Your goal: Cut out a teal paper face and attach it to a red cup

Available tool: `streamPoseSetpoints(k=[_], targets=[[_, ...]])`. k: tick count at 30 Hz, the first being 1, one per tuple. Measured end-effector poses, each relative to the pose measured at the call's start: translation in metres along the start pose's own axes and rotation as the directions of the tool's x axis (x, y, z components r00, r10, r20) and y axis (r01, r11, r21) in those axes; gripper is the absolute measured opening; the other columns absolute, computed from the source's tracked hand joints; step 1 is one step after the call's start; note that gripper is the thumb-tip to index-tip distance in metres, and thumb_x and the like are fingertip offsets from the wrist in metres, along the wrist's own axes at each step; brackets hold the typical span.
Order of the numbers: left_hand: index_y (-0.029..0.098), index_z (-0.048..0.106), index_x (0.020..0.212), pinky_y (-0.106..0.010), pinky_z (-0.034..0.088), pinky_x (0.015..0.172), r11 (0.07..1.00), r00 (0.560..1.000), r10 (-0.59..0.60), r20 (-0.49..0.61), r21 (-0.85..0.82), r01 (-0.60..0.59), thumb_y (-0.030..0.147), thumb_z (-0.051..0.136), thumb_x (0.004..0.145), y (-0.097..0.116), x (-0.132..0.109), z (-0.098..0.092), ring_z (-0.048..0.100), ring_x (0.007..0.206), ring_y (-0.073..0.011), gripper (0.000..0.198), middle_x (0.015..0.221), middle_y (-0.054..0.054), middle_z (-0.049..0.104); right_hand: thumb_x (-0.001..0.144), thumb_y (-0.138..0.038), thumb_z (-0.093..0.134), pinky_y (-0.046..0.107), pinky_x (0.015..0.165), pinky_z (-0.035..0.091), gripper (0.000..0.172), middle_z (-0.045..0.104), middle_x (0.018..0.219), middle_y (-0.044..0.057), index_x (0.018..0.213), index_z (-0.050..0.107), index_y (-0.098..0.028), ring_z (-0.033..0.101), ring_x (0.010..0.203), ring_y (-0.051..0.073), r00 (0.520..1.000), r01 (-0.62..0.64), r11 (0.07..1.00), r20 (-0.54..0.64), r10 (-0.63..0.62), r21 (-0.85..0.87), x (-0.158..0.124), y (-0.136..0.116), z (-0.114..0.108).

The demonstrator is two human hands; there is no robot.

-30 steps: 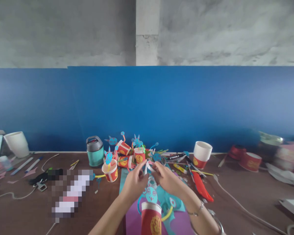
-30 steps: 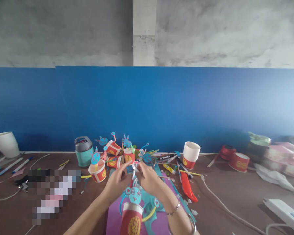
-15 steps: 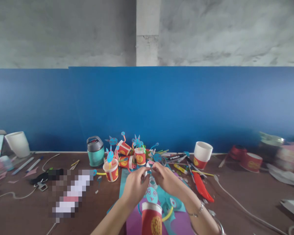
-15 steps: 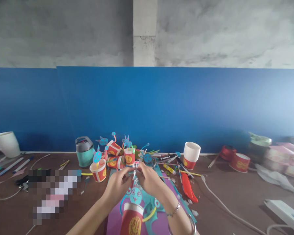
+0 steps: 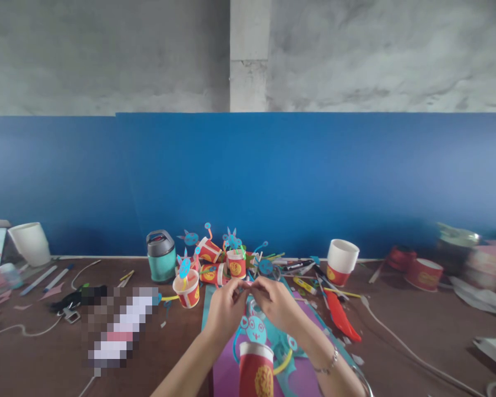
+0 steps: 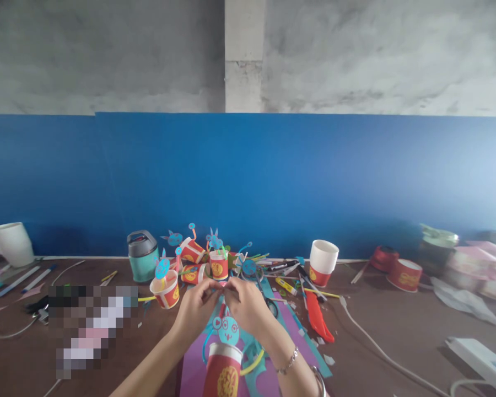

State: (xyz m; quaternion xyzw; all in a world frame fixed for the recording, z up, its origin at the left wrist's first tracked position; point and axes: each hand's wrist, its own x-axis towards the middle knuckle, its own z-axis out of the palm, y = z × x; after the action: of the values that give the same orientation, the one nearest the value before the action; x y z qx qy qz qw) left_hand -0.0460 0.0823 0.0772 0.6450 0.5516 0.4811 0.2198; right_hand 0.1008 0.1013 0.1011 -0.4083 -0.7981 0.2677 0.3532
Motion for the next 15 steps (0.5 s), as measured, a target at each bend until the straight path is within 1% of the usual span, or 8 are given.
streamPoseSetpoints(k=[3,6,8,10,11,12,14,15], targets=[[0.019,0.063,0.079,-0.022,0.03,0.048,0.999,1.0,0.019,-0.008,-0.028,-0.019,0.028,0.052,0.081,0.002,-0.001,-0.001,0.05,0.048,-0.0131,0.015,0.054,0.002,0.056,0.079,-0.022,0.047,0.021,0.046,0.028,0.017,0.048,0.054,-0.004,0.063,0.053,-0.019,0.042,0.051,0.011,0.998,-0.045,0.991,-0.043,0.051,0.125,0.001,0.0,0.004],[0.018,0.062,0.076,-0.021,0.032,0.049,0.995,0.998,0.058,-0.023,-0.086,-0.06,0.025,0.052,0.081,0.005,-0.003,-0.001,0.049,0.048,-0.0119,0.013,0.057,0.002,0.056,0.075,-0.022,0.045,0.021,0.046,0.03,0.017,0.046,0.049,-0.005,0.059,0.052,-0.019,0.043,0.047,0.01,0.991,-0.114,0.952,-0.032,0.128,0.286,0.002,-0.004,0.006],[0.018,0.06,0.073,-0.021,0.032,0.049,0.983,0.997,0.064,-0.04,-0.172,-0.07,0.025,0.052,0.081,0.007,-0.005,0.0,0.048,0.049,-0.0106,0.013,0.058,0.002,0.055,0.071,-0.022,0.044,0.021,0.047,0.033,0.016,0.048,0.048,-0.004,0.058,0.052,-0.019,0.046,0.047,0.011,0.985,-0.156,0.912,-0.004,0.17,0.379,0.003,-0.007,0.008],[0.018,0.059,0.071,-0.02,0.032,0.049,0.951,0.997,0.038,-0.067,-0.305,-0.057,0.027,0.055,0.081,0.009,-0.005,0.0,0.046,0.05,-0.0093,0.014,0.06,0.002,0.054,0.07,-0.021,0.043,0.021,0.048,0.036,0.016,0.052,0.047,-0.003,0.058,0.052,-0.019,0.05,0.047,0.012,0.98,-0.191,0.898,0.02,0.2,0.396,0.004,-0.01,0.009],[0.017,0.058,0.07,-0.019,0.031,0.049,0.919,0.997,0.012,-0.082,-0.391,-0.043,0.029,0.057,0.08,0.011,-0.005,-0.001,0.043,0.05,-0.0083,0.016,0.059,0.003,0.052,0.072,-0.022,0.042,0.021,0.048,0.036,0.017,0.054,0.047,-0.003,0.059,0.052,-0.019,0.051,0.047,0.012,0.977,-0.206,0.914,0.02,0.212,0.351,0.005,-0.009,0.009],[0.017,0.057,0.07,-0.018,0.029,0.047,0.875,0.996,-0.022,-0.09,-0.484,-0.025,0.032,0.059,0.079,0.012,-0.004,-0.002,0.04,0.048,-0.0071,0.018,0.058,0.004,0.049,0.074,-0.022,0.04,0.021,0.048,0.037,0.019,0.056,0.048,-0.002,0.061,0.053,-0.019,0.054,0.048,0.013,0.975,-0.217,0.944,0.004,0.223,0.247,0.005,-0.007,0.01],[0.017,0.055,0.07,-0.018,0.023,0.043,0.762,0.993,-0.098,-0.068,-0.647,0.031,0.038,0.062,0.077,0.013,-0.001,-0.004,0.029,0.043,-0.0049,0.023,0.051,0.007,0.039,0.08,-0.023,0.038,0.021,0.052,0.039,0.023,0.064,0.057,0.001,0.068,0.057,-0.018,0.06,0.056,0.015,0.972,-0.232,0.971,-0.063,0.228,-0.061,0.006,0.001,0.01],[0.017,0.055,0.071,-0.018,0.018,0.041,0.709,0.99,-0.132,-0.04,-0.702,0.066,0.041,0.063,0.077,0.013,0.0,-0.006,0.023,0.041,-0.0043,0.025,0.047,0.009,0.033,0.082,-0.022,0.038,0.021,0.056,0.04,0.024,0.068,0.064,0.004,0.072,0.059,-0.018,0.064,0.063,0.016,0.97,-0.239,0.945,-0.102,0.221,-0.224,0.007,0.007,0.009]])
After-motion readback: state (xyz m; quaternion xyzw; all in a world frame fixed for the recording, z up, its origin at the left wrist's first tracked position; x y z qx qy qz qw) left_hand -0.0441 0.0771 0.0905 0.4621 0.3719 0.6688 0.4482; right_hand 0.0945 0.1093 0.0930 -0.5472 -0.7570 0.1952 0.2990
